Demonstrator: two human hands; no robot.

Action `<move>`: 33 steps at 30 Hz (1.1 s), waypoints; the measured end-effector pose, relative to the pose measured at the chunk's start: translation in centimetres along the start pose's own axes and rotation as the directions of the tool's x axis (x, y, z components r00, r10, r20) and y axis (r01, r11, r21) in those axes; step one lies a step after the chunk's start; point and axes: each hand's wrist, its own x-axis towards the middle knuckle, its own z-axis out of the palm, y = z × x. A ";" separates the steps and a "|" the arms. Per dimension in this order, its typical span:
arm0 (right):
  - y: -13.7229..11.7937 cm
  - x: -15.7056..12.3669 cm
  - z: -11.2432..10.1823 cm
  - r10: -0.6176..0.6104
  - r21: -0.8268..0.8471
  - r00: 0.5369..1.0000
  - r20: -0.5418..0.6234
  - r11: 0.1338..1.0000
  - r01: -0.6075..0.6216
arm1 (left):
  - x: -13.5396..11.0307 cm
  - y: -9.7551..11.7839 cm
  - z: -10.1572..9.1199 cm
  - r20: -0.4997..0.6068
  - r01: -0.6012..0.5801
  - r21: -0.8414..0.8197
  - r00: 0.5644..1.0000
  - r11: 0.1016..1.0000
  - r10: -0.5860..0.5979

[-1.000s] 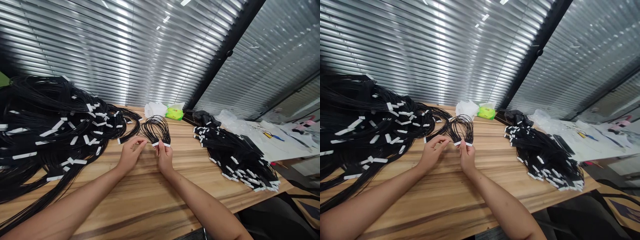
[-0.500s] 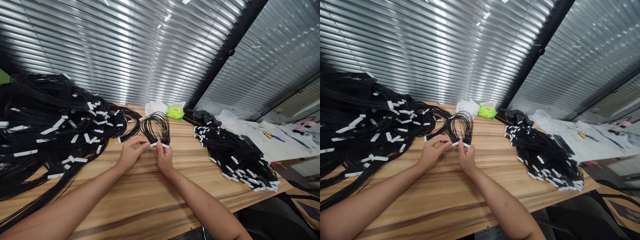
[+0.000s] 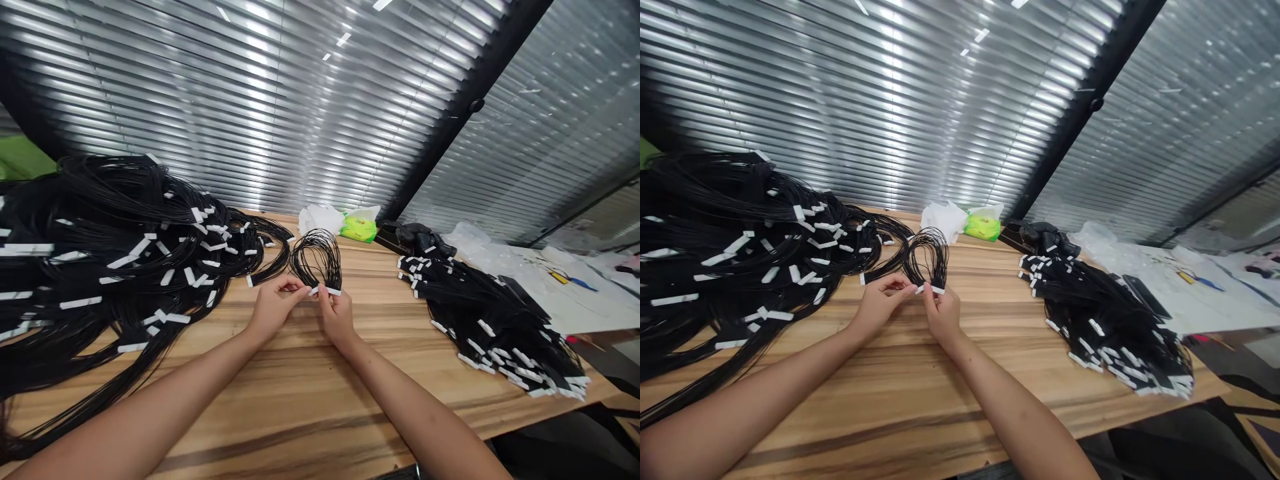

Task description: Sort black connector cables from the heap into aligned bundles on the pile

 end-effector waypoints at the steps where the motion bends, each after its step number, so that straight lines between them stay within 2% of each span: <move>1: 0.0 0.0 0.0 -0.001 -0.003 1.000 0.001 1.000 0.001 | 0.0 0.0 0.0 0.001 0.003 -0.002 1.000 1.000 -0.003; 8: 0.3 -0.2 -0.1 -0.029 -0.009 1.000 -0.005 1.000 0.029 | -0.1 -0.1 0.0 -0.040 0.007 0.020 0.999 1.000 -0.006; 13: 0.2 0.0 -0.3 -0.096 -0.109 0.995 0.022 0.989 0.098 | 0.1 -0.4 0.0 -0.018 0.041 -0.004 0.999 0.999 -0.041; 18: -0.1 0.1 -0.3 -0.110 -0.146 0.993 0.048 0.983 0.115 | 0.3 -0.5 0.0 -0.051 0.028 -0.030 0.998 0.999 -0.029; 28: -0.6 0.0 -0.3 -0.051 -0.072 0.997 0.052 0.996 0.054 | 0.5 -0.5 -0.3 -0.054 0.054 -0.124 0.997 0.991 -0.061; 33: -0.8 0.0 -0.2 -0.003 -0.034 0.999 0.049 0.999 0.005 | 0.5 -0.5 -0.3 -0.066 0.032 -0.114 0.997 0.993 -0.039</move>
